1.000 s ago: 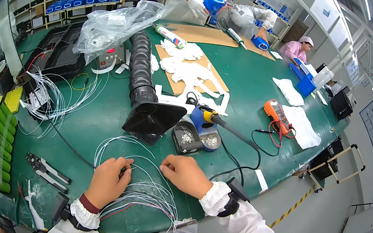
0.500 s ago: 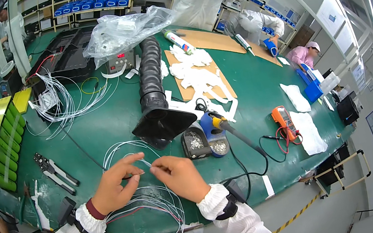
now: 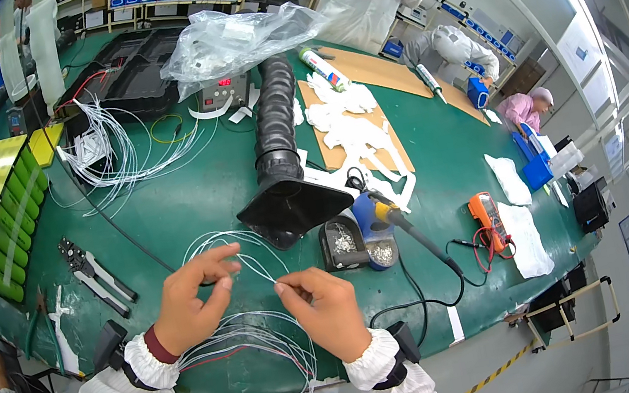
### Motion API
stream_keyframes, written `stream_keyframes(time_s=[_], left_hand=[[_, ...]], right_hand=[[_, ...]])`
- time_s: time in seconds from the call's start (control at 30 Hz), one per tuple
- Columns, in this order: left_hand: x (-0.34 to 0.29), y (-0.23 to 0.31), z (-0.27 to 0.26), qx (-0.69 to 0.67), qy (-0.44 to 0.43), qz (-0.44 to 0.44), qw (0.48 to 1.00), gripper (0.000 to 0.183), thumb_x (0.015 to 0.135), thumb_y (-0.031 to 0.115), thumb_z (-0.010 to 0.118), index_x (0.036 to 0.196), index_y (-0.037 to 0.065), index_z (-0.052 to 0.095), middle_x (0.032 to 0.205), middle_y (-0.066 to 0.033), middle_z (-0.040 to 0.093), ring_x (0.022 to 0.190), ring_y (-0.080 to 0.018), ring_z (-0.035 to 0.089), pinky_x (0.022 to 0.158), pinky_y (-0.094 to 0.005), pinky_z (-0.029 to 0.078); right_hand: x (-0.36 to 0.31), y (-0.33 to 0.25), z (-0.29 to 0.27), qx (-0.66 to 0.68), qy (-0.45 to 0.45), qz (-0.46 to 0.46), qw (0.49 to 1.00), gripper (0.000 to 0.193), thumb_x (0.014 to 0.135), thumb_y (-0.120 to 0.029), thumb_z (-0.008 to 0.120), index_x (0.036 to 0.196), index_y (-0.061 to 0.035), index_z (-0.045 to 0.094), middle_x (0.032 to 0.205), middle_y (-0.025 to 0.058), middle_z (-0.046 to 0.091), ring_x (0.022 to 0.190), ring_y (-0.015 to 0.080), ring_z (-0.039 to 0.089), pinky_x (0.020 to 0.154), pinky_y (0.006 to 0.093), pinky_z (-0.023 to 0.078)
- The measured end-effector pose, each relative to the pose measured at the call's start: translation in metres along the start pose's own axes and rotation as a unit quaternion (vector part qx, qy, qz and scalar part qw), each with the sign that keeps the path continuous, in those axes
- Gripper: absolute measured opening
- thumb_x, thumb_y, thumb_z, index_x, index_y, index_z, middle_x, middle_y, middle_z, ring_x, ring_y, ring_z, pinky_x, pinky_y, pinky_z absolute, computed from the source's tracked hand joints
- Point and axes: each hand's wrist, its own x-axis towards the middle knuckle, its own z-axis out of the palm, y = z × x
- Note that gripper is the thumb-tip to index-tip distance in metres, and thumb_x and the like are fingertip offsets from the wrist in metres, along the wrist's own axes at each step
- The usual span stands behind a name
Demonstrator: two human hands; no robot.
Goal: Soldering electronic wires onto components at a factory workbench.
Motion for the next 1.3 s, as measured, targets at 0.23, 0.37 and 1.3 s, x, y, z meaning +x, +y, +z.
stream_keyframes(time_s=[0.23, 0.37, 1.3], left_hand=[[-0.009, -0.001, 0.007, 0.008, -0.044, 0.019, 0.999, 0.009, 0.089, -0.001, 0.066, 0.098, -0.002, 0.065, 0.123, -0.0225, 0.071, 0.105, -0.0294, 0.074, 0.089, -0.0373, 0.059], [-0.011, 0.000, 0.006, 0.016, -0.059, 0.039, 0.997, 0.010, 0.088, -0.001, 0.066, 0.098, -0.002, 0.065, 0.123, -0.0223, 0.071, 0.105, -0.0294, 0.074, 0.090, -0.0373, 0.059], [-0.011, -0.009, 0.014, -0.027, 0.023, 0.045, 0.998, 0.018, 0.094, 0.006, 0.066, 0.110, 0.001, 0.063, 0.127, -0.0139, 0.070, 0.097, -0.0275, 0.072, 0.083, -0.0345, 0.057]], right_hand=[[0.006, -0.010, 0.018, 0.005, 0.001, -0.052, 0.999, 0.012, 0.088, -0.005, 0.075, 0.099, -0.0001, 0.076, 0.078, 0.0082, 0.067, 0.067, 0.0148, 0.062, 0.059, 0.0283, 0.047], [0.001, -0.006, 0.015, 0.012, -0.020, -0.048, 0.999, 0.013, 0.091, -0.006, 0.074, 0.102, -0.0005, 0.074, 0.078, 0.0085, 0.065, 0.066, 0.0167, 0.062, 0.060, 0.0301, 0.049], [-0.006, 0.020, 0.022, -0.054, 0.068, -0.093, 0.992, 0.011, 0.099, -0.009, 0.067, 0.098, 0.0015, 0.071, 0.080, 0.0065, 0.068, 0.071, 0.0138, 0.061, 0.069, 0.0285, 0.050]])
